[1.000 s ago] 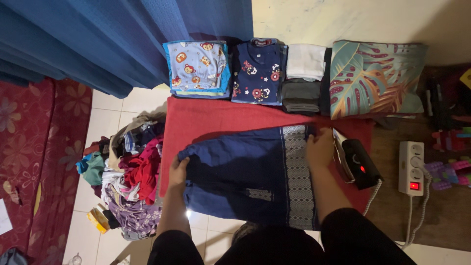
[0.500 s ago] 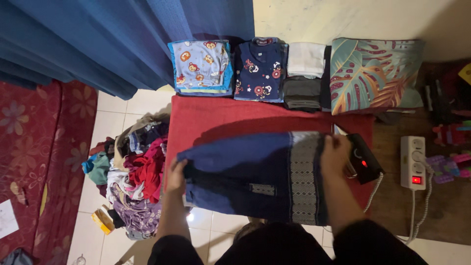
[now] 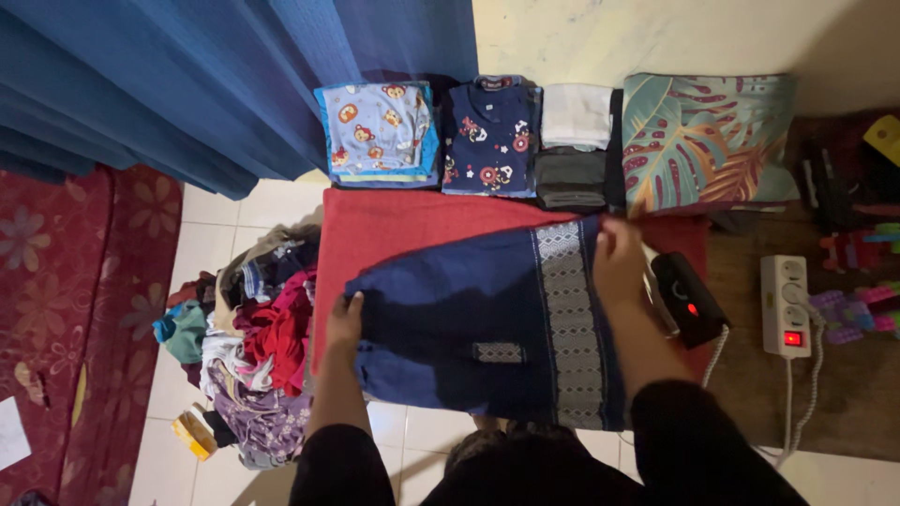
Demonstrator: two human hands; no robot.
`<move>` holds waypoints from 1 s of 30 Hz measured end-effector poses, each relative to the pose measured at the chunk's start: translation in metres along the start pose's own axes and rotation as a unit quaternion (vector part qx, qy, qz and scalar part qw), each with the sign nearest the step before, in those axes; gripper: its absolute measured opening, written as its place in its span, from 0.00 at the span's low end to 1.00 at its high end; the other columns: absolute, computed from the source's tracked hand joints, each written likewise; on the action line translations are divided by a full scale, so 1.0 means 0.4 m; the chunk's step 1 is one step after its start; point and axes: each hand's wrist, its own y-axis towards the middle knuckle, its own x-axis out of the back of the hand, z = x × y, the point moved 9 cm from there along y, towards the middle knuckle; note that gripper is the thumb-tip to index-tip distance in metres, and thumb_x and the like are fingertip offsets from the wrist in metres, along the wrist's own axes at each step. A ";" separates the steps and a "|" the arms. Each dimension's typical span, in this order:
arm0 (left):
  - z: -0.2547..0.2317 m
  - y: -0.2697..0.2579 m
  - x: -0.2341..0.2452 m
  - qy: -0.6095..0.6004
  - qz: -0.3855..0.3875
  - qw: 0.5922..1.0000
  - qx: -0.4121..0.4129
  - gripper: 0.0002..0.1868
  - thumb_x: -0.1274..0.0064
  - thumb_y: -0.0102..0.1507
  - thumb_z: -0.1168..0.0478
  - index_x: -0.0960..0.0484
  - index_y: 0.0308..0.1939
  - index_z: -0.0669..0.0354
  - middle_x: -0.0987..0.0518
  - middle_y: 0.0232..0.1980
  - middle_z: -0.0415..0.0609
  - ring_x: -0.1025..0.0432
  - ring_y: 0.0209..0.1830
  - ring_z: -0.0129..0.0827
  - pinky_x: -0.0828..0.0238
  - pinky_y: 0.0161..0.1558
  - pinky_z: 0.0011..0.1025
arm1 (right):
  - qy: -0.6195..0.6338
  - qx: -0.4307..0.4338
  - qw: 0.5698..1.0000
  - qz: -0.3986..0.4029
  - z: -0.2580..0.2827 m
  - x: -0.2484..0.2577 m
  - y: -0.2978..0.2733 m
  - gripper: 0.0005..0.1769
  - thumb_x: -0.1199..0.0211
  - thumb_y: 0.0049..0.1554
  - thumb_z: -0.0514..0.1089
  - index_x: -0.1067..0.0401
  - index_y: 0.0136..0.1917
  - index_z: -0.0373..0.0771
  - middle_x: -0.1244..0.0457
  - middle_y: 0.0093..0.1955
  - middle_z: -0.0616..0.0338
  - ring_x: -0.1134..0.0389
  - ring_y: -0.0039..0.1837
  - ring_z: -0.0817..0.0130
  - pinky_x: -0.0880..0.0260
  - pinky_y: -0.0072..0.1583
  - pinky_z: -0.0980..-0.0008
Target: The person irons a pair of dark blue pants on a red-covered table, smoothing and folding them before stacking them with other folded garments. The person then picks up a light green shirt from a pile of clothes and begins to unfold it.
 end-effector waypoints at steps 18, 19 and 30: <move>-0.012 -0.061 0.026 0.079 -0.022 0.996 -0.017 0.27 0.49 0.68 0.43 0.22 0.57 0.64 0.18 0.52 0.66 0.24 0.57 0.58 0.31 0.57 0.46 | -0.207 -0.033 0.978 0.002 -0.029 0.212 -0.235 0.28 0.39 0.64 0.52 0.36 0.72 0.36 0.43 0.72 0.40 0.43 0.75 0.38 0.46 0.76 0.38; -0.011 -0.070 0.020 0.075 -0.003 0.997 -0.024 0.27 0.48 0.67 0.43 0.19 0.56 0.63 0.17 0.52 0.66 0.23 0.57 0.57 0.30 0.58 0.46 | -0.213 -0.018 0.976 -0.031 -0.047 0.244 -0.195 0.28 0.41 0.66 0.49 0.36 0.75 0.34 0.46 0.75 0.34 0.45 0.78 0.34 0.46 0.76 0.38; -0.019 -0.096 0.030 0.055 -0.058 0.993 -0.089 0.30 0.46 0.65 0.46 0.26 0.58 0.69 0.22 0.53 0.71 0.28 0.55 0.68 0.33 0.54 0.52 | -0.226 -0.208 0.909 0.283 -0.117 0.182 -0.038 0.28 0.35 0.52 0.60 0.31 0.63 0.50 0.31 0.53 0.42 0.29 0.54 0.41 0.31 0.54 0.43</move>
